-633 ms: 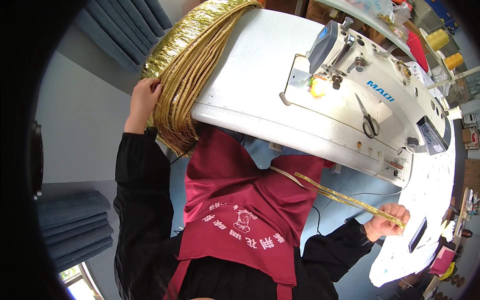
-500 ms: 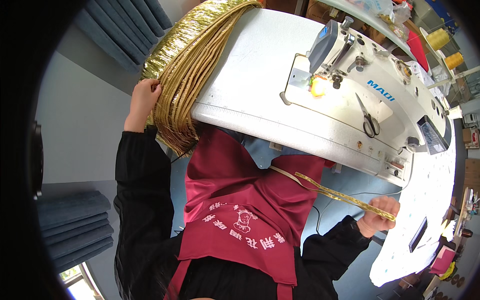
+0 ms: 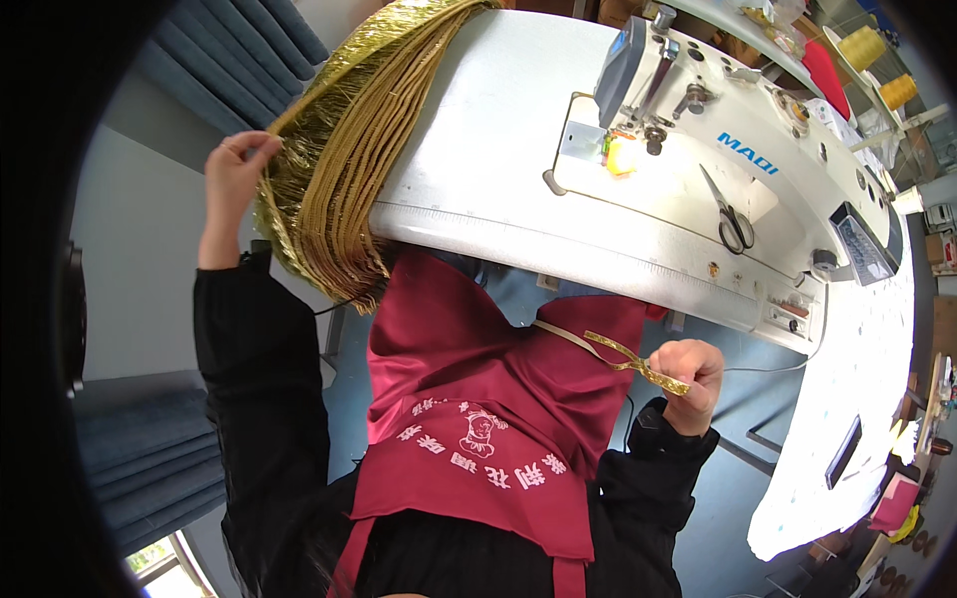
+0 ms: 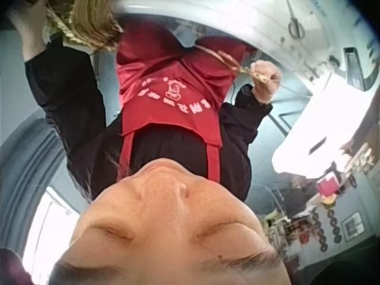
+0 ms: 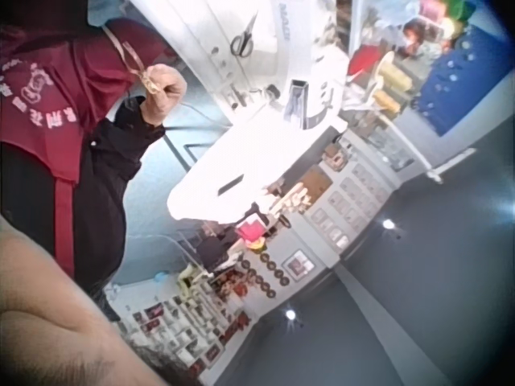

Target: The person aligns a gold tinsel trim along the edge of a gold fabric piece on a sewing machine, guides it through the machine to stitch the trim, then uses scissors to cut the thread and trim. The process is repeated for additional sections.

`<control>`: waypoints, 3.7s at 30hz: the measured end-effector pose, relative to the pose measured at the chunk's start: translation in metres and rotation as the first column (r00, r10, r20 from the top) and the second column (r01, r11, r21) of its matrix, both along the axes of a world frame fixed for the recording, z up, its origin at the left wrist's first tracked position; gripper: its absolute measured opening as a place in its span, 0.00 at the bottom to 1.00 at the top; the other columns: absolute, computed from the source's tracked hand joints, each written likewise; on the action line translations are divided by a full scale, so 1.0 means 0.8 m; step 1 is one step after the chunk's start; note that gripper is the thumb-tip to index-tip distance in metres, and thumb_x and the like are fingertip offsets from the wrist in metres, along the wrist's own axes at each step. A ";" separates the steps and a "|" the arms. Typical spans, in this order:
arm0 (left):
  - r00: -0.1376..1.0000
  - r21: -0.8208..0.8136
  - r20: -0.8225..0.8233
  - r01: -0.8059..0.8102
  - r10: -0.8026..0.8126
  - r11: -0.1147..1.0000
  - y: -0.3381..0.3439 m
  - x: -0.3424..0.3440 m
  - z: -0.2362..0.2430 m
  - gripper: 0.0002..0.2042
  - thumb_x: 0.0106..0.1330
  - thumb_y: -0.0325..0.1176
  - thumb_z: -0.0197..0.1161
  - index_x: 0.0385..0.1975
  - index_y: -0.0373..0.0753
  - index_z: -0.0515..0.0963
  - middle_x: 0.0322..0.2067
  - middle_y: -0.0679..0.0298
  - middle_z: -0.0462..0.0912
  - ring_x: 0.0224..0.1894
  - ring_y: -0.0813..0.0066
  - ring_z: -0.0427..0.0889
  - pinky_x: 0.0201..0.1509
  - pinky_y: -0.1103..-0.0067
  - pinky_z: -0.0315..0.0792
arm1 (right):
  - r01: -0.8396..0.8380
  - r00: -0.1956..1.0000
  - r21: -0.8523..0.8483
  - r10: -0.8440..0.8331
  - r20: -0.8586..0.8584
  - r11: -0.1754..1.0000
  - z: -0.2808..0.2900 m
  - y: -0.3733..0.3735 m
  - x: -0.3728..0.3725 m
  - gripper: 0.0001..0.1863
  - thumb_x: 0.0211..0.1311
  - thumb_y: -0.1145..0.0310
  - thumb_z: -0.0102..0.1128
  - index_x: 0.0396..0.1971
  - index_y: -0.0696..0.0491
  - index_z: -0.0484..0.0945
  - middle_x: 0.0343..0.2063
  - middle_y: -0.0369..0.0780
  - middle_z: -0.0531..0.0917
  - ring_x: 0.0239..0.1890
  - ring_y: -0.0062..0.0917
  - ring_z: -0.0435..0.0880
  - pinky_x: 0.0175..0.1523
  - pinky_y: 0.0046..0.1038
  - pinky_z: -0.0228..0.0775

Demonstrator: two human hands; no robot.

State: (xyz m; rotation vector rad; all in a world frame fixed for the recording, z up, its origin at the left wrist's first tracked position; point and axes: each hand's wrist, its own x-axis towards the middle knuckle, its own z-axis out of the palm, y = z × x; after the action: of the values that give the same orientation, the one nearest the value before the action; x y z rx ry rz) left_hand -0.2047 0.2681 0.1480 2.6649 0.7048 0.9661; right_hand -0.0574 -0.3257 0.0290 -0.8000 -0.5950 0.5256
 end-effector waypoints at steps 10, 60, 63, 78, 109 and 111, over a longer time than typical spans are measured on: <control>0.586 -0.546 0.597 0.797 -0.548 0.258 -0.249 0.060 -0.002 0.04 0.72 0.23 0.67 0.43 0.34 0.83 0.37 0.65 0.88 0.40 0.81 0.86 0.44 0.84 0.80 | -0.161 0.986 -0.014 0.161 0.042 0.987 -0.015 0.031 -0.001 0.10 0.53 0.78 0.64 0.20 0.55 0.71 0.17 0.33 0.71 0.20 0.20 0.64 0.27 0.26 0.54; 0.727 0.074 -0.503 0.576 -0.468 0.814 -0.243 0.090 -0.381 0.19 0.72 0.32 0.58 0.62 0.38 0.77 0.56 0.53 0.81 0.58 0.53 0.80 0.61 0.65 0.75 | 0.258 0.966 0.238 -0.257 -0.037 0.936 0.092 -0.152 0.009 0.11 0.57 0.73 0.69 0.24 0.47 0.73 0.31 0.33 0.73 0.28 0.19 0.70 0.32 0.20 0.63; 0.737 0.022 -0.473 0.557 -0.482 0.830 -0.257 0.090 -0.378 0.20 0.72 0.32 0.59 0.62 0.39 0.76 0.58 0.51 0.81 0.60 0.51 0.79 0.64 0.63 0.73 | 0.181 0.966 -0.305 -0.111 0.234 0.935 0.057 -0.026 0.035 0.04 0.59 0.74 0.69 0.33 0.54 0.84 0.48 0.42 0.81 0.41 0.24 0.79 0.43 0.25 0.74; -0.028 -0.802 -0.376 0.511 -0.926 0.310 -0.277 0.032 -0.232 0.19 0.69 0.39 0.65 0.55 0.36 0.81 0.45 0.49 0.87 0.44 0.44 0.86 0.53 0.60 0.79 | 0.567 0.467 -0.526 0.278 0.839 0.634 -0.043 0.230 0.030 0.05 0.55 0.71 0.66 0.26 0.54 0.79 0.69 0.50 0.75 0.74 0.45 0.69 0.78 0.50 0.57; 0.571 0.006 -0.636 0.676 -0.519 0.737 -0.295 0.057 -0.152 0.35 0.66 0.31 0.62 0.76 0.57 0.66 0.80 0.59 0.57 0.80 0.42 0.53 0.78 0.43 0.51 | 0.568 0.617 -0.474 0.033 0.786 0.673 -0.019 0.215 0.041 0.06 0.58 0.72 0.67 0.33 0.54 0.79 0.68 0.52 0.75 0.72 0.50 0.70 0.75 0.45 0.63; 0.521 -0.040 -0.679 0.677 -0.517 0.735 -0.300 0.050 -0.146 0.32 0.67 0.33 0.61 0.74 0.56 0.69 0.79 0.58 0.59 0.79 0.41 0.56 0.78 0.45 0.53 | 0.585 0.581 -0.465 0.057 0.812 0.664 -0.029 0.229 0.048 0.05 0.61 0.70 0.66 0.33 0.54 0.79 0.67 0.52 0.76 0.73 0.50 0.68 0.78 0.48 0.58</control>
State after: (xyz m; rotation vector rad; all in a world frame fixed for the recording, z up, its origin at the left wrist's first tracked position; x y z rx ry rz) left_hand -0.1644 0.0281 0.0311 3.0799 -0.3276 -0.1254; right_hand -0.0193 -0.1421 0.0055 -1.9100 -1.0661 0.0150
